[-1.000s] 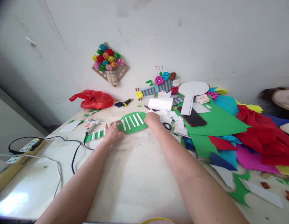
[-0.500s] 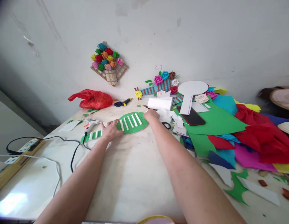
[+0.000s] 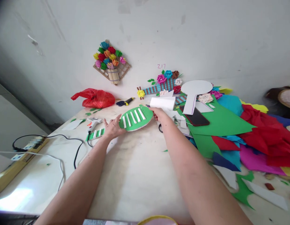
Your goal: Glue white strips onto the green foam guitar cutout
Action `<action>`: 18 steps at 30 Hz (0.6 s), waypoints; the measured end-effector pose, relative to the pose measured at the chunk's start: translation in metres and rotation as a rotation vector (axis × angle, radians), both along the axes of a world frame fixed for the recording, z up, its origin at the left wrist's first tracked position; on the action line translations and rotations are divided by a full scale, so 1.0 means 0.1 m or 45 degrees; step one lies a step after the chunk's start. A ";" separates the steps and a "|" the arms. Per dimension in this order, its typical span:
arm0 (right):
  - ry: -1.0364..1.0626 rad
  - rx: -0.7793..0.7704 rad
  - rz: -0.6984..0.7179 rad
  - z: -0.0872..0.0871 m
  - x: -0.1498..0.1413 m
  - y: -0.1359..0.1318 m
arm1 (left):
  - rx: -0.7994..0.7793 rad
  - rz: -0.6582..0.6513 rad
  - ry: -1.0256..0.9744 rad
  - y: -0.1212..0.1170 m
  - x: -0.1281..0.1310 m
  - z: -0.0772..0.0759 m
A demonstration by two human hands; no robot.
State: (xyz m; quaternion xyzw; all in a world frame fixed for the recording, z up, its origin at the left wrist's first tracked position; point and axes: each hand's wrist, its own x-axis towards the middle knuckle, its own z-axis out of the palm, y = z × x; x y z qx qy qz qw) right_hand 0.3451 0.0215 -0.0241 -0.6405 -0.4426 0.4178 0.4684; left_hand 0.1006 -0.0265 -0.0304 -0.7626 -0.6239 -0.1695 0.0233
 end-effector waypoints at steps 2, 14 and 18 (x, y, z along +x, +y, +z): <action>0.202 0.046 0.042 0.00 0.04 -0.03 | 0.019 -0.027 -0.021 -0.04 0.06 0.04; 0.483 0.413 -0.479 0.38 0.38 -0.08 | 0.591 -0.013 -0.737 -0.11 0.01 0.11; 0.709 0.392 -0.599 0.33 0.39 -0.10 | 0.803 0.179 -0.997 -0.15 0.03 0.12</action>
